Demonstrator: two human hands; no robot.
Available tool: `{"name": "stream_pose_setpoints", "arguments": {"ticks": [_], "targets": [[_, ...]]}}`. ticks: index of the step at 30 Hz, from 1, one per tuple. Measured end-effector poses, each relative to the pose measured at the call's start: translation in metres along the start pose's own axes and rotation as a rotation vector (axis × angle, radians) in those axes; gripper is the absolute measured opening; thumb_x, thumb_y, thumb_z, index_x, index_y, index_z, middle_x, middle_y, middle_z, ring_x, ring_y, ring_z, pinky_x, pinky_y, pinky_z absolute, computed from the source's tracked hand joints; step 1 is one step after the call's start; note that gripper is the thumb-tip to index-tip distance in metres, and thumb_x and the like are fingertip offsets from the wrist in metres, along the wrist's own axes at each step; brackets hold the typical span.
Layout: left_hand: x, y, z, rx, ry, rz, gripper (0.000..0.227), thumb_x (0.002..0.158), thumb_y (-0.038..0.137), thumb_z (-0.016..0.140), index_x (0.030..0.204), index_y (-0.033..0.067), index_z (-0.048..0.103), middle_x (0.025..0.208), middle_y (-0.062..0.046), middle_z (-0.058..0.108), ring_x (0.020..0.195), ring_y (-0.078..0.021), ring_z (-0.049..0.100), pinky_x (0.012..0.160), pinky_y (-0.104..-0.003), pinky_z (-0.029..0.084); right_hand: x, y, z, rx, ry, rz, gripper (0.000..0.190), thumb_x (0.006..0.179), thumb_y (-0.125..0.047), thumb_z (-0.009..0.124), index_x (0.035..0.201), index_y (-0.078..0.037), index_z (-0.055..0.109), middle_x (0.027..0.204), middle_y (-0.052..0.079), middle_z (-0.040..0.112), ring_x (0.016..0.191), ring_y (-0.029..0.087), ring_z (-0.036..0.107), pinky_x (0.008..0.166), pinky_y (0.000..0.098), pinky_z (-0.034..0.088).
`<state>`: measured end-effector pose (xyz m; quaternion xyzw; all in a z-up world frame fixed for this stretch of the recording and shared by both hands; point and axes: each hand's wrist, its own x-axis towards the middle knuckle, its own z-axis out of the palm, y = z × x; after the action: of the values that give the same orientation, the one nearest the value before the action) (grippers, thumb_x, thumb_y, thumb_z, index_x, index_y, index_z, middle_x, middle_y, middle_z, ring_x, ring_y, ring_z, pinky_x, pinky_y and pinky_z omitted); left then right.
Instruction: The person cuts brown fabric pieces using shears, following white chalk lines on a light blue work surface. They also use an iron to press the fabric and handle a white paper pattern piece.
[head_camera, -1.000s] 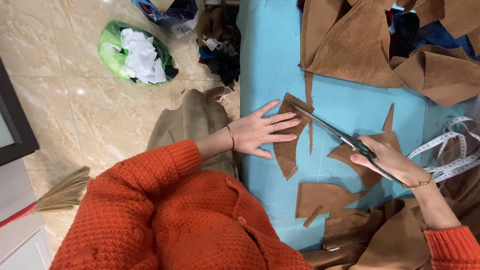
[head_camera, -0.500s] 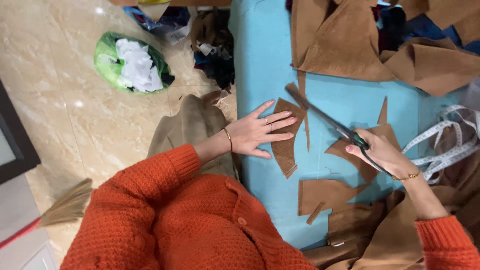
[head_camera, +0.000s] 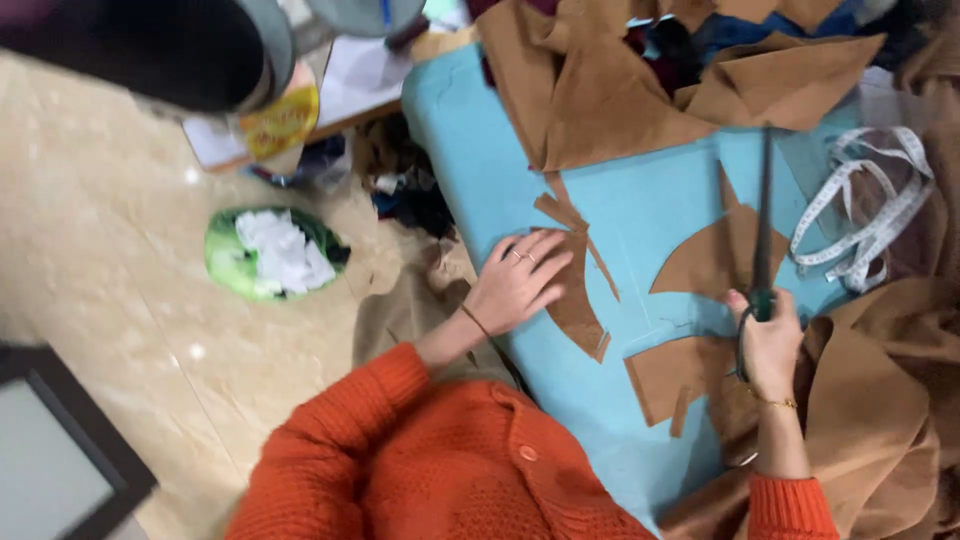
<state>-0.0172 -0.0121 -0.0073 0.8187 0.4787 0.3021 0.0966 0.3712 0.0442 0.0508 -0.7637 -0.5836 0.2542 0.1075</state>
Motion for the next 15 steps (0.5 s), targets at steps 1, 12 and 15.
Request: {"name": "stream_pose_setpoints", "arguments": {"ticks": [1,12,15], "targets": [[0.01,-0.001,-0.001,0.088,0.03,-0.135,0.046,0.101,0.047,0.058,0.133,0.0158,0.063,0.144,-0.008,0.053,0.126,-0.0265,0.052,0.1,-0.046,0.036,-0.004,0.0,-0.002,-0.021,0.1,0.069,0.04,0.099,-0.042,0.074,0.114,-0.007,0.06,0.103,0.013,0.064,0.096,0.031,0.058,0.083,0.0421,0.043],[0.052,-0.031,0.013,0.117,-0.328,-0.232,0.018,0.087,0.027,0.073,0.098,0.016,0.064,0.095,-0.006,0.071,0.095,-0.0276,0.06,0.077,-0.042,0.041,-0.002,0.041,0.004,-0.054,0.394,0.299,0.072,0.091,-0.054,0.082,0.13,0.001,0.056,0.117,0.029,0.068,0.103,0.049,0.065,0.082,0.0573,0.051],[0.079,-0.043,-0.005,-0.259,-0.284,-0.121,0.022,0.084,0.03,0.075,0.095,0.0131,0.066,0.09,-0.007,0.066,0.09,-0.0331,0.061,0.075,-0.047,0.049,-0.006,0.045,0.01,-0.077,0.436,0.106,0.075,0.092,-0.039,0.079,0.139,0.012,0.052,0.132,0.032,0.057,0.127,0.048,0.046,0.103,0.0557,0.04]]}}
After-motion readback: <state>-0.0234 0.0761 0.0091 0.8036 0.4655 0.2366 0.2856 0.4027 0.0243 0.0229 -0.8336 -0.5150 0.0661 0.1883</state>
